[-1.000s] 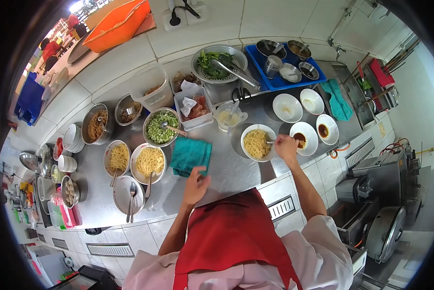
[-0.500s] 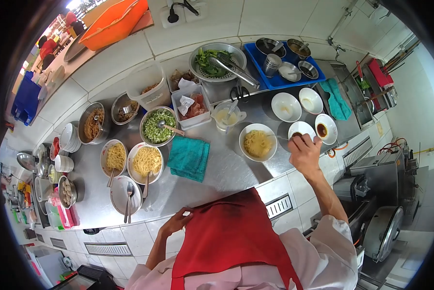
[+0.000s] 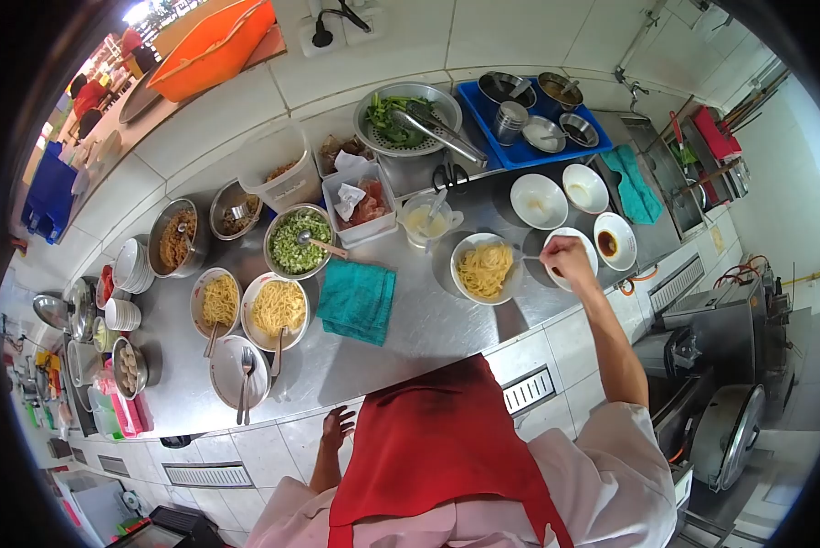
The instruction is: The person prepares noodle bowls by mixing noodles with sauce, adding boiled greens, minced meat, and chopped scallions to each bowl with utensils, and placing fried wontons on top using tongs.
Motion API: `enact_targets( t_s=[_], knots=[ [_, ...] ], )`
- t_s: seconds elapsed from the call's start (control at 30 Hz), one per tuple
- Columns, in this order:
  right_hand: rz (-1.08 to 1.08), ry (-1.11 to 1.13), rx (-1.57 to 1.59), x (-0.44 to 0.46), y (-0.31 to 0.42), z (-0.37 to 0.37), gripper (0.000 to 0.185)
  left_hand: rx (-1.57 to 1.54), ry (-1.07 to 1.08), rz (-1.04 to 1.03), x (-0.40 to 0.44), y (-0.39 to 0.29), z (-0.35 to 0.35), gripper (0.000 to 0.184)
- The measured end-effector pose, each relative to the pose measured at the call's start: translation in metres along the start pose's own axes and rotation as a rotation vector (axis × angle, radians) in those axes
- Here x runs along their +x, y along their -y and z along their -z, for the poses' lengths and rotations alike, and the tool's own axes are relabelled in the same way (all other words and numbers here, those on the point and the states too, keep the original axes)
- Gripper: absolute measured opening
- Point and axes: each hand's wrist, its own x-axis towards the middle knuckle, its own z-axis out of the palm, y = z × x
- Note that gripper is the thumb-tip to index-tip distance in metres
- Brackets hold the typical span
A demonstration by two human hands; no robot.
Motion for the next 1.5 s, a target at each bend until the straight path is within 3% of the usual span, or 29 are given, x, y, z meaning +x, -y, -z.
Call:
enact_targets(
  t_s=[0.03,0.13,0.2,0.23,0.27,0.33,0.4,0.43,0.5,0.57,0.67,0.77,0.87,1.03,1.1,1.13,1.2,1.23,1.27,1.3,1.33,1.37,1.43,1.5],
  knots=[
    [0.02,-0.058,0.055,-0.008,0.016,0.006,0.003,0.074,-0.318,-0.028,0.009,0.011,0.005,0.052],
    [0.208,-0.197,-0.179,-0.043,0.058,0.012,0.006,0.0,-0.414,-0.055,0.013,0.017,-0.013,0.054],
    [0.931,-0.529,-1.071,-0.068,0.086,0.008,0.01,0.235,-0.263,-0.091,0.025,0.022,-0.008,0.051],
    [0.933,-0.527,-1.069,-0.069,0.079,0.002,0.01,0.429,-0.178,-0.146,0.034,0.028,-0.001,0.049],
    [0.835,-0.542,-1.065,-0.065,0.061,-0.009,0.012,0.428,-0.18,-0.147,0.03,0.021,-0.01,0.049],
    [0.694,-0.479,-1.004,-0.046,0.015,-0.036,0.014,0.516,-0.346,-0.193,0.018,0.006,-0.037,0.026],
    [0.422,-0.324,-0.853,-0.032,-0.022,-0.065,0.012,0.561,-0.321,-0.201,0.025,0.001,-0.035,0.027],
    [0.427,-0.327,-0.853,-0.021,-0.037,-0.069,0.012,0.604,-0.3,-0.208,0.031,0.0,-0.033,0.027],
    [-0.033,-0.229,-0.243,-0.004,-0.068,-0.07,0.007,0.621,-0.314,-0.271,0.03,0.003,-0.034,0.027],
    [0.024,-0.161,-0.11,0.007,-0.083,-0.053,0.005,0.388,-0.264,-0.391,0.034,0.003,-0.035,0.027],
    [-0.091,-0.057,0.115,-0.006,-0.024,-0.016,0.001,0.543,-0.253,-0.448,0.076,0.017,-0.006,0.028],
    [0.065,-0.156,0.019,-0.028,0.037,0.005,0.006,0.775,-0.24,-0.527,0.104,0.039,0.016,0.028],
    [0.95,-0.393,-1.104,-0.062,0.101,-0.006,0.013,1.008,-0.223,-0.612,0.113,0.061,0.025,0.028],
    [0.7,-0.407,-1.082,-0.029,0.024,-0.05,0.011,1.39,-0.202,-0.75,0.104,0.035,0.002,0.029],
    [0.327,-0.252,-0.802,-0.007,-0.018,-0.06,0.005,1.539,-0.195,-0.805,0.104,0.025,-0.008,0.029],
    [0.333,-0.25,-0.803,0.004,-0.032,-0.058,0.005,1.611,-0.194,-0.831,0.101,0.026,-0.008,0.029],
    [0.008,-0.078,-0.337,0.013,-0.055,-0.05,0.006,1.773,-0.183,-0.872,0.098,0.019,-0.004,0.029],
    [0.011,-0.079,-0.334,0.015,-0.057,-0.043,0.006,1.774,-0.186,-0.874,0.095,0.049,0.035,0.029],
    [-0.034,0.003,-0.235,0.016,-0.059,-0.036,0.005,1.55,-0.033,-0.467,0.07,0.046,0.032,0.03],
    [-0.078,0.084,-0.138,0.018,-0.059,-0.031,0.005,1.289,0.108,-0.083,-0.008,-0.048,-0.047,0.03],
    [-0.078,0.084,-0.14,0.017,-0.058,-0.032,0.005,1.227,0.13,0.223,-0.077,-0.106,-0.109,0.03],
    [0.042,-0.041,-0.318,0.015,-0.054,-0.037,0.004,1.292,0.212,0.345,-0.081,-0.115,-0.107,0.026],
    [0.16,-0.159,-0.493,0.009,-0.045,-0.056,0.002,1.414,0.123,0.388,-0.116,-0.162,-0.154,0.023],
    [0.368,-0.133,-0.757,0.005,-0.036,-0.077,0.002,1.771,0.229,-0.606,-0.104,-0.177,-0.171,0.022]
  ],
)
